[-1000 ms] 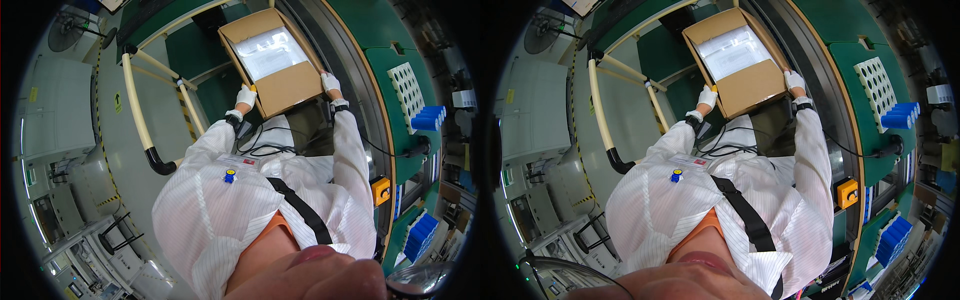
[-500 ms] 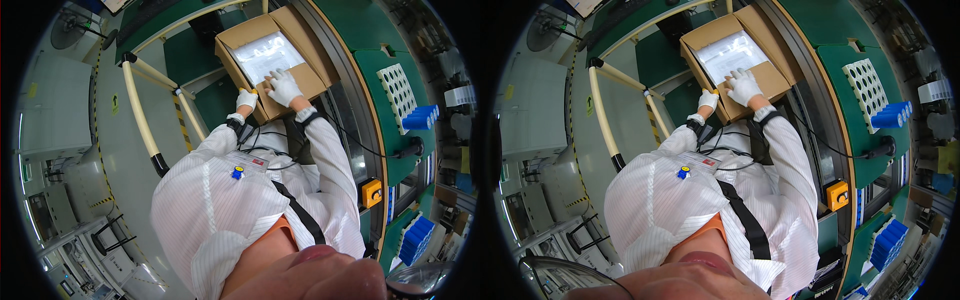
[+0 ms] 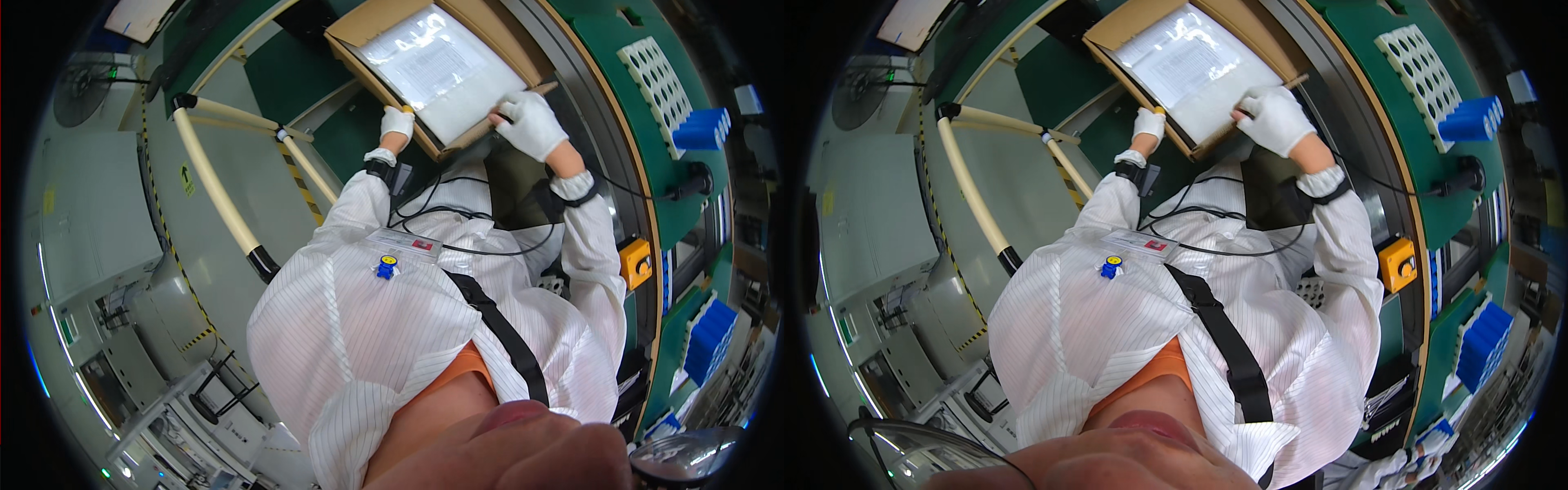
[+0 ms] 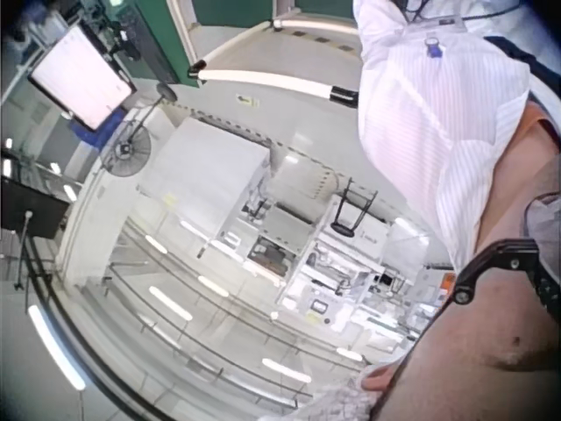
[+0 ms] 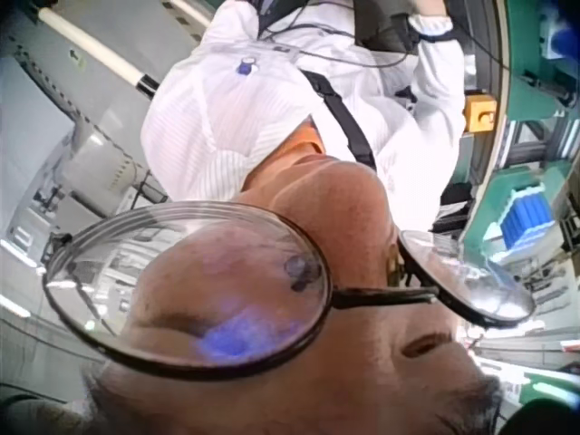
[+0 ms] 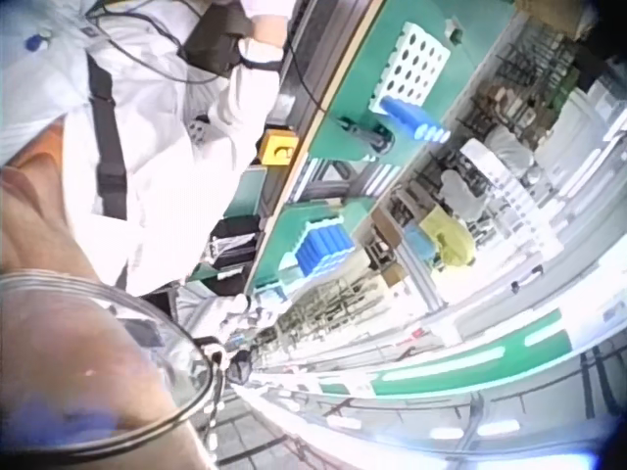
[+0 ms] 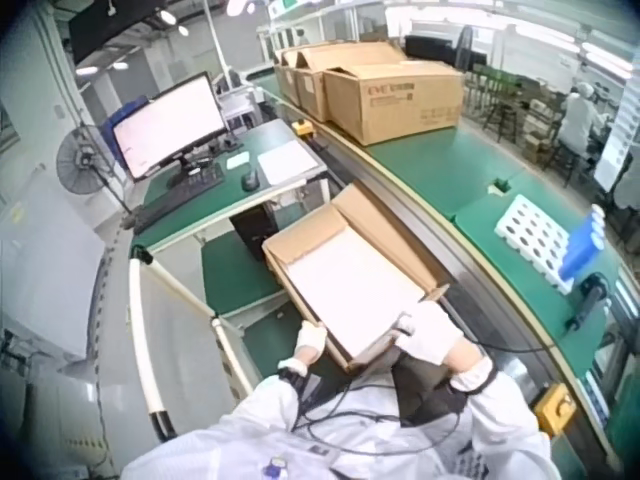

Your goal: Packing battery cells into a box and scanning them with a handheld scanner.

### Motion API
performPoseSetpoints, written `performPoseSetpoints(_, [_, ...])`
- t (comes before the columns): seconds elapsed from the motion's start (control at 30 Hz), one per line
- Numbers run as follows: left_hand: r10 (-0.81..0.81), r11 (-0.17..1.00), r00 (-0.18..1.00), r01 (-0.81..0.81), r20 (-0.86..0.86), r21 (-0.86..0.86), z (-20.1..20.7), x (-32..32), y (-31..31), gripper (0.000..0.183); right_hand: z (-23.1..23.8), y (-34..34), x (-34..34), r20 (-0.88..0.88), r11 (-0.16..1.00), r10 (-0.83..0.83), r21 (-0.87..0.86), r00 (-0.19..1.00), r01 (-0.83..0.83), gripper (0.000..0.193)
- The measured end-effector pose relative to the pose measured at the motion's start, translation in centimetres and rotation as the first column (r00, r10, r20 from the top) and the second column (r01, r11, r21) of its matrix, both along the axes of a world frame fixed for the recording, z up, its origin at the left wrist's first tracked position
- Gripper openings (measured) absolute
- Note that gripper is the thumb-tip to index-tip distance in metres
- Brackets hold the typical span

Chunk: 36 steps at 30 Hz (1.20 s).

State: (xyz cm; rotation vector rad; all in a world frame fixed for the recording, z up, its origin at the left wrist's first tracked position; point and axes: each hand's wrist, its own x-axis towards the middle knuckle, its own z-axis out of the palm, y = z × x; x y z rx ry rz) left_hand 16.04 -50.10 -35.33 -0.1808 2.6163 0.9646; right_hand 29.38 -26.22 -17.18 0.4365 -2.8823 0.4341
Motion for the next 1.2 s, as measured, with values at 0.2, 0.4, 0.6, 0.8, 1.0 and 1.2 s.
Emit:
performPoseSetpoints(0.2, [0.001,0.998,0.989,-0.011,-0.148,-0.062,-2.0,0.4,-0.7,0.046,-5.8,2.2,5.5,0.420,0.996,-0.089,0.032,0.903,0.083,0.068])
performPoseSetpoints(0.4, [0.020,0.997,0.989,-0.030,-0.143,-0.064,-1.4,1.0,-0.7,0.043,-11.8,1.2,2.6,-0.001,0.969,-0.099,0.227,0.995,0.097,0.081])
performPoseSetpoints(0.6, [-0.003,0.998,0.984,-0.008,-0.179,-0.061,-1.9,1.1,0.3,0.044,-18.4,1.1,-1.0,-0.253,0.978,-0.170,0.078,0.952,0.195,0.033])
performPoseSetpoints(0.8, [0.114,0.993,0.987,-0.116,-0.116,-0.017,-1.4,0.9,-0.5,0.051,-16.3,0.7,-2.0,-0.357,0.995,-0.026,0.085,0.934,0.061,0.021])
performPoseSetpoints(1.0, [0.292,0.951,0.933,-0.260,-0.210,0.169,1.7,-3.2,-0.8,0.074,-15.8,1.2,-1.6,-0.360,0.998,0.013,0.061,0.933,0.010,0.029])
performPoseSetpoints(1.2, [-0.263,0.965,0.867,0.229,-0.422,-0.131,8.7,-11.6,1.1,0.024,-18.1,1.4,-1.7,-0.320,0.973,-0.134,-0.220,0.938,0.064,0.021])
